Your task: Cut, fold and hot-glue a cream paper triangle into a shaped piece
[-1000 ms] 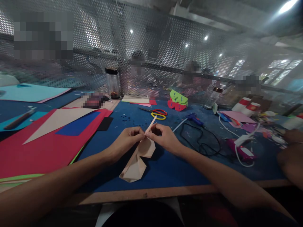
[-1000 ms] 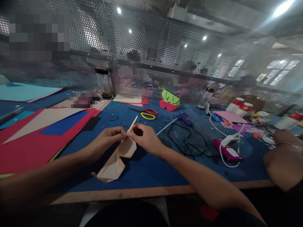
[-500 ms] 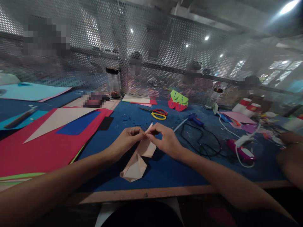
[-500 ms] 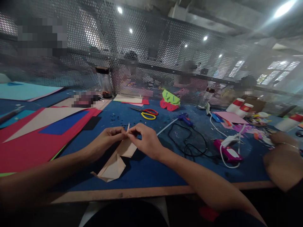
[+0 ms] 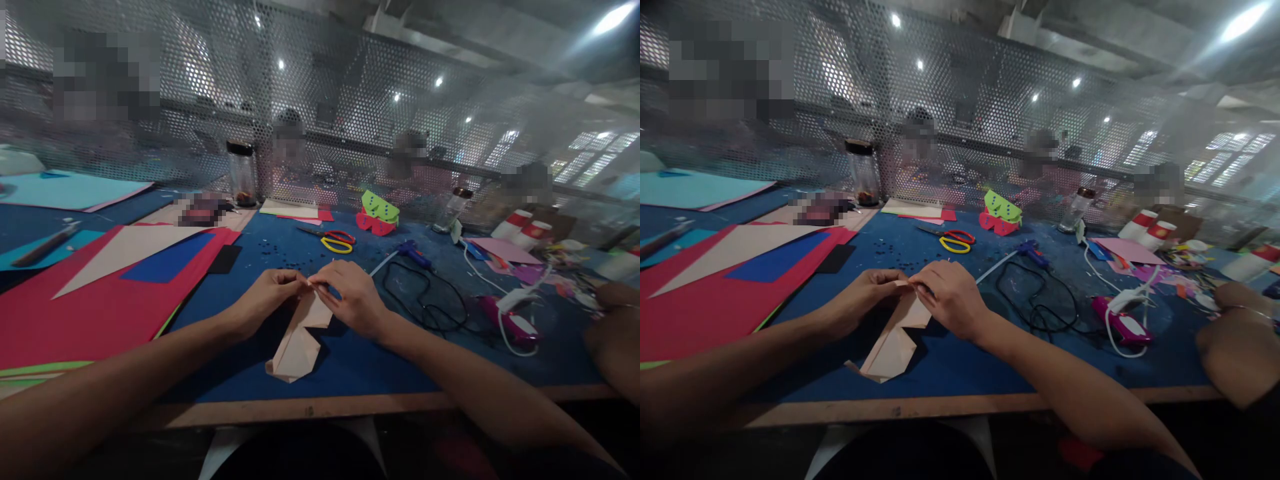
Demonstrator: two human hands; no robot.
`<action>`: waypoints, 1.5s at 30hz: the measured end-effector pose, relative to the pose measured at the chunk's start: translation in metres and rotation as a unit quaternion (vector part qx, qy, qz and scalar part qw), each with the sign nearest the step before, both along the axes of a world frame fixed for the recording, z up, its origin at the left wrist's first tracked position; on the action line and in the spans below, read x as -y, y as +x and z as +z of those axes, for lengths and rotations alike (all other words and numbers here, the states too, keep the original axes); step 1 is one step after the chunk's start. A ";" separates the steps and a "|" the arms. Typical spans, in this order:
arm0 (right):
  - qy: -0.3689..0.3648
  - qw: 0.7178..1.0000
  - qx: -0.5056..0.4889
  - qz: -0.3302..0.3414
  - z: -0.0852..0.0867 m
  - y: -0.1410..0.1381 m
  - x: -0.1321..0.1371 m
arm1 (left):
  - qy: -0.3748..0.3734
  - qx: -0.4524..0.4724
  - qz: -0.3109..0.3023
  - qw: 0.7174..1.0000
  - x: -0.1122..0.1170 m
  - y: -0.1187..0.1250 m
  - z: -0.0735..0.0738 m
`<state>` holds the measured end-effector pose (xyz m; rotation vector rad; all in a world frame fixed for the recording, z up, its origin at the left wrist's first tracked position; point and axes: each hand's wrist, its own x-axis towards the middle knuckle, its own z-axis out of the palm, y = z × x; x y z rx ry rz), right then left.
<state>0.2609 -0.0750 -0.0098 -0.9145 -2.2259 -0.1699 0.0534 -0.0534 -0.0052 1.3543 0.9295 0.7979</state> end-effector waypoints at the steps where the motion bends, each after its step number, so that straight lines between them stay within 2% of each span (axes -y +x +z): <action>1: 0.004 1.000 0.009 -0.002 0.001 0.000 0.000 | -0.003 0.005 -0.001 1.000 0.000 0.000 0.000; 10: 0.043 0.998 0.039 -0.005 0.001 0.002 0.001 | -0.017 0.036 -0.009 0.999 -0.002 -0.003 0.000; 18: 0.016 1.000 0.026 0.008 0.002 0.001 0.002 | -0.025 0.031 -0.018 0.999 -0.008 -0.004 -0.004; 22: -0.065 0.996 -0.066 0.019 0.004 -0.001 0.002 | -0.015 0.022 -0.021 0.999 -0.007 -0.003 -0.002; 26: -0.173 0.975 -0.141 -0.001 0.007 -0.003 0.001 | 0.002 0.013 -0.025 1.000 -0.005 -0.003 0.003; 31: -0.261 0.946 -0.193 -0.010 0.008 -0.004 -0.001 | 0.015 -0.003 -0.028 1.000 -0.004 -0.002 0.005; 40: -0.310 0.917 -0.251 -0.019 0.007 -0.003 -0.006 | 0.051 -0.061 -0.049 0.996 -0.007 -0.003 0.000; 45: -0.321 0.915 -0.242 -0.017 0.008 -0.001 -0.007 | 0.089 -0.097 -0.071 0.989 -0.006 -0.005 -0.001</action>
